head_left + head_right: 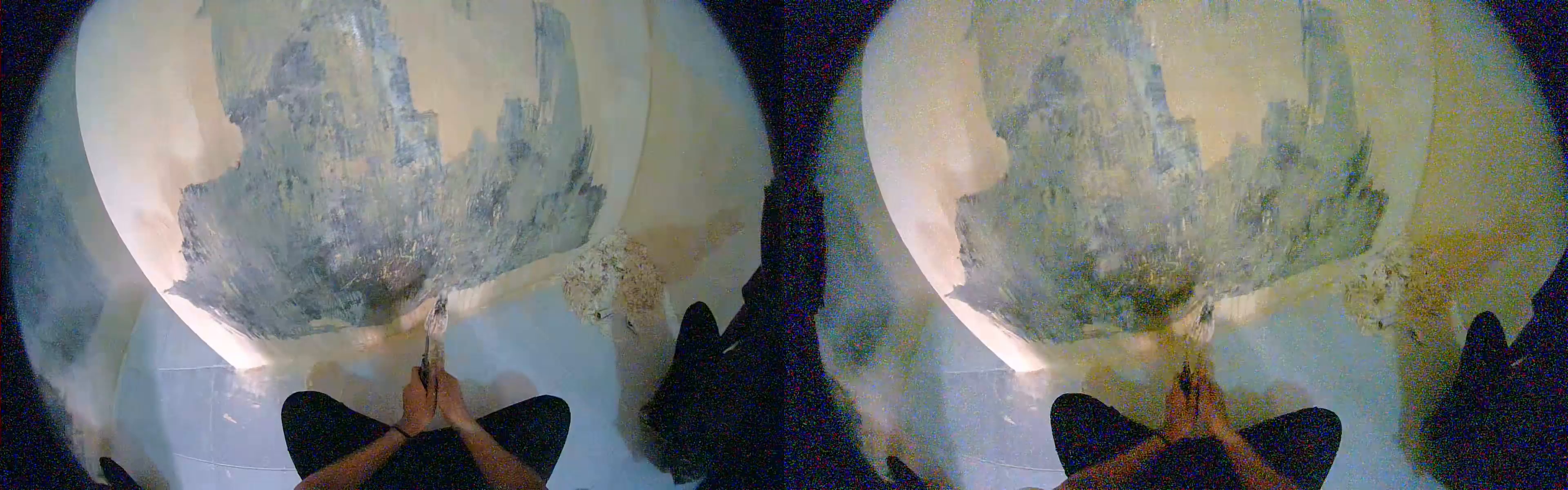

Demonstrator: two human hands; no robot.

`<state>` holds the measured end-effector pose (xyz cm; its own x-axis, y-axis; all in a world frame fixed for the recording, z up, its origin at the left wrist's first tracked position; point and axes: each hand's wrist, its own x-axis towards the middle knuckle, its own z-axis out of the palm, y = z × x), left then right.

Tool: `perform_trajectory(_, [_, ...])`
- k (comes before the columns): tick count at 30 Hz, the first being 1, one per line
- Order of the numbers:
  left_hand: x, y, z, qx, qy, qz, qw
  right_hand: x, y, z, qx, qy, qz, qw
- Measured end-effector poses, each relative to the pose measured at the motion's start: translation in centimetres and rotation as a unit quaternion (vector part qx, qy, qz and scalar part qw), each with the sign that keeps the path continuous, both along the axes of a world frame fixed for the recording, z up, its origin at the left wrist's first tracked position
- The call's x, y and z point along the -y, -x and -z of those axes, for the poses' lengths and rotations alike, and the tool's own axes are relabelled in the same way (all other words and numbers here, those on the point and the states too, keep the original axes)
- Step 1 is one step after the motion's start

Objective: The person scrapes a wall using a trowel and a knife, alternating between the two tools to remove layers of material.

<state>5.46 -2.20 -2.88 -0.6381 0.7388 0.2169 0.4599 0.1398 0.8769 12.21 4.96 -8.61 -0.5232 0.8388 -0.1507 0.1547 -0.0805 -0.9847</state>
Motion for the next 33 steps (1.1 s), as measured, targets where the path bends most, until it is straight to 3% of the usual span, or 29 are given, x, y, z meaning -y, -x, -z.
perform_trajectory(4, [-0.5, 1.3, -1.4, 0.021, -0.095, -0.022, 0.995, -1.7, 0.7, -6.7, 0.016, -0.15, 0.043, 0.988])
perform_trajectory(5, [-0.5, 1.6, -2.6, 0.024, -0.134, -0.031, 0.99, -2.1, 0.7, -10.0, 0.007, -0.189, 0.066, 0.98])
perform_trajectory(7, [1.3, 2.3, -9.1, 0.017, -0.239, -0.057, 0.969, -3.5, 0.7, -17.0, -0.054, -0.133, 0.056, 0.988])
perform_trajectory(8, [1.7, 3.0, -9.5, 0.057, -0.205, -0.047, 0.976, -3.8, 0.6, -21.1, -0.015, -0.193, 0.057, 0.979])
perform_trajectory(9, [2.4, 3.7, -9.6, 0.097, -0.169, -0.037, 0.98, -6.2, 0.7, -22.7, -0.024, -0.194, 0.027, 0.98])
perform_trajectory(10, [3.0, 3.9, -9.5, 0.135, -0.131, -0.027, 0.982, -6.9, 1.5, -25.3, -0.031, -0.252, 0.094, 0.963])
perform_trajectory(12, [1.4, 4.5, -6.0, 0.149, -0.19, -0.019, 0.97, -6.4, 2.1, -32.2, -0.082, -0.245, 0.102, 0.961])
perform_trajectory(14, [0.9, 4.3, -4.6, 0.172, -0.252, -0.006, 0.952, -6.6, 2.7, -36.4, -0.01, -0.351, 0.128, 0.927])
perform_trajectory(16, [0.5, 3.6, -5.0, 0.209, -0.318, 0.012, 0.925, -7.6, 3.0, -37.0, -0.046, -0.375, 0.134, 0.916])
perform_trajectory(20, [1.7, 3.7, -6.1, 0.254, -0.266, 0.045, 0.929, -8.7, 3.5, -33.7, -0.086, -0.333, 0.145, 0.928])
perform_trajectory(25, [3.0, 4.4, -7.8, 0.255, -0.187, 0.031, 0.948, -9.4, 4.3, -32.1, -0.023, -0.423, 0.143, 0.894])
perform_trajectory(29, [1.7, 4.8, -6.0, 0.275, -0.223, 0.019, 0.935, -9.3, 6.0, -34.7, 0.038, -0.493, 0.163, 0.854])
perform_trajectory(33, [1.9, 4.8, -6.1, 0.256, -0.223, 0.008, 0.941, -8.3, 5.8, -34.1, 0.008, -0.475, 0.177, 0.862])
